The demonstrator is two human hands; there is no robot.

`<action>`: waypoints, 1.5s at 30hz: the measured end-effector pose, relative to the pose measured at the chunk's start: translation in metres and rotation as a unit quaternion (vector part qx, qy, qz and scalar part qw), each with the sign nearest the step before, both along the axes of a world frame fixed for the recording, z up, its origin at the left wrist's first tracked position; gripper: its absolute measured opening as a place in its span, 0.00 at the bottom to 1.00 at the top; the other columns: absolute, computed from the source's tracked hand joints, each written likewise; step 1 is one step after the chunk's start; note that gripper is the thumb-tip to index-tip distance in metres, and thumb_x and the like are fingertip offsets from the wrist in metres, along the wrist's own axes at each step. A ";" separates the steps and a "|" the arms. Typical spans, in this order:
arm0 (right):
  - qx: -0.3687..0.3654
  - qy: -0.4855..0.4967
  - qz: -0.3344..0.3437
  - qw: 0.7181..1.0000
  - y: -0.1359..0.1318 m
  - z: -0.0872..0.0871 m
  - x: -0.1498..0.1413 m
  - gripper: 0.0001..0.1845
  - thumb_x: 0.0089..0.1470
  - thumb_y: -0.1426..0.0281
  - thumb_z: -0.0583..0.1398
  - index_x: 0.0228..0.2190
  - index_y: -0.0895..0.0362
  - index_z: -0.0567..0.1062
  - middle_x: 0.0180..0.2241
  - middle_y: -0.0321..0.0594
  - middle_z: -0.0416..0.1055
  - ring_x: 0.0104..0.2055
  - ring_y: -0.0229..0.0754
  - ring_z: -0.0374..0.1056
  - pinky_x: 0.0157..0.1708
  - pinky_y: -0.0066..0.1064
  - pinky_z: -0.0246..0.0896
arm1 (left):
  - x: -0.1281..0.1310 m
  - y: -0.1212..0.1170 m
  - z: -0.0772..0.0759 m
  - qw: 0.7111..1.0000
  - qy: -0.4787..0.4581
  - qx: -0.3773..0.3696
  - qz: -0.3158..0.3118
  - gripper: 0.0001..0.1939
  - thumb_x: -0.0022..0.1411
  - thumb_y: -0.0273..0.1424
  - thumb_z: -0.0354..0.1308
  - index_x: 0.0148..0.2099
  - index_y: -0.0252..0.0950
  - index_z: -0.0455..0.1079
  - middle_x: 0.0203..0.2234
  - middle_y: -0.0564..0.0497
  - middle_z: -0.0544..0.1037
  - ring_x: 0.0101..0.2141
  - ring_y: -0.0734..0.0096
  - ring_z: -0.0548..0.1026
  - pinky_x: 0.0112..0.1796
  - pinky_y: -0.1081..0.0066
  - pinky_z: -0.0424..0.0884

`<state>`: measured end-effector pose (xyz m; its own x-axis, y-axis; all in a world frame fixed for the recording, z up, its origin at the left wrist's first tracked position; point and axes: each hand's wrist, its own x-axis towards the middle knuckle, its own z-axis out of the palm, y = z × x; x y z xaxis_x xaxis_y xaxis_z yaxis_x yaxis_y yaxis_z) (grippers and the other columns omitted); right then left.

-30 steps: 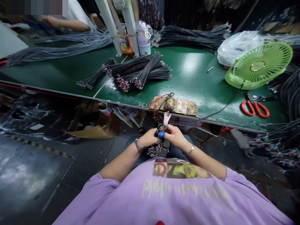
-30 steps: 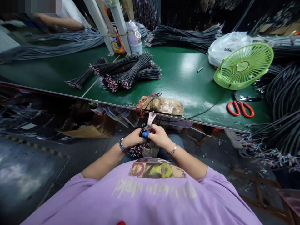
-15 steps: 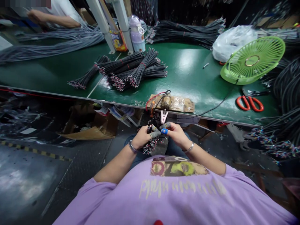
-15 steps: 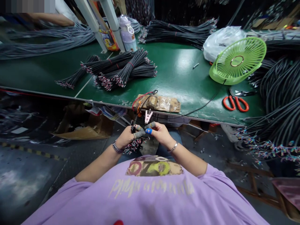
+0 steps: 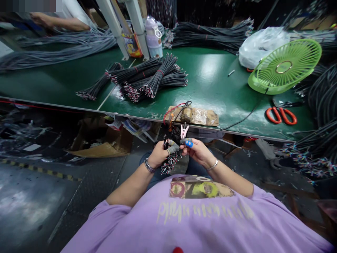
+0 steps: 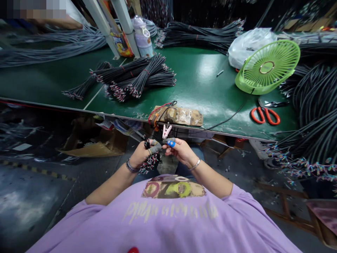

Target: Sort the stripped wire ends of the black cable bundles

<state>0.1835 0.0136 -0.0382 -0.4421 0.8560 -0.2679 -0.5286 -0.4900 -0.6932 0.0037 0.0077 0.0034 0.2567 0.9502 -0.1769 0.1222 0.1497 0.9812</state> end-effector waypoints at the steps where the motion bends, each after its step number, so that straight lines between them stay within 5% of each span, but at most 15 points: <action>1: -0.001 0.002 0.000 1.000 0.000 -0.001 0.000 0.17 0.39 0.63 0.70 0.30 0.60 0.75 0.26 0.39 0.77 0.22 0.33 0.70 0.27 0.27 0.70 | 0.000 0.000 -0.001 1.000 -0.002 -0.002 -0.002 0.19 0.46 0.43 0.65 0.24 0.31 0.67 0.18 0.55 0.68 0.22 0.78 0.63 0.28 0.74 0.61; 17: 0.003 0.013 -0.010 1.000 -0.004 -0.006 -0.005 0.15 0.40 0.65 0.70 0.29 0.59 0.74 0.27 0.38 0.76 0.23 0.33 0.69 0.27 0.27 0.70 | -0.001 0.000 -0.003 0.998 -0.047 -0.037 -0.016 0.18 0.47 0.41 0.66 0.26 0.31 0.67 0.18 0.55 0.69 0.20 0.78 0.65 0.25 0.75 0.62; 26: 0.176 -0.177 -0.004 0.968 0.001 0.015 0.004 0.10 0.38 0.70 0.69 0.27 0.58 0.76 0.23 0.34 0.73 0.25 0.33 0.68 0.28 0.25 0.65 | -0.004 0.000 -0.007 1.000 -0.012 -0.016 -0.018 0.15 0.47 0.38 0.66 0.31 0.29 0.73 0.22 0.52 0.74 0.24 0.76 0.68 0.28 0.75 0.64; 32: 0.044 -0.071 0.114 0.990 0.006 0.009 0.005 0.10 0.41 0.66 0.66 0.23 0.60 0.73 0.17 0.34 0.70 0.17 0.31 0.63 0.21 0.24 0.63 | -0.007 -0.001 0.000 0.996 -0.006 0.008 -0.085 0.14 0.48 0.37 0.66 0.30 0.29 0.74 0.23 0.51 0.75 0.26 0.74 0.69 0.31 0.73 0.66; 37: -0.010 -0.030 -0.004 0.999 0.016 0.009 -0.001 0.14 0.48 0.60 0.63 0.27 0.59 0.73 0.21 0.34 0.71 0.19 0.30 0.63 0.25 0.26 0.68 | -0.012 0.000 0.008 0.997 -0.062 -0.011 -0.038 0.15 0.50 0.39 0.65 0.31 0.30 0.73 0.20 0.52 0.73 0.20 0.79 0.67 0.24 0.76 0.63; 45: -0.047 0.005 -0.014 0.999 0.035 0.020 -0.014 0.20 0.55 0.53 0.57 0.31 0.58 0.74 0.28 0.39 0.75 0.25 0.34 0.67 0.27 0.27 0.68 | -0.009 0.013 0.010 0.988 -0.120 -0.088 -0.034 0.17 0.51 0.41 0.63 0.31 0.30 0.69 0.13 0.55 0.68 0.13 0.79 0.65 0.16 0.77 0.57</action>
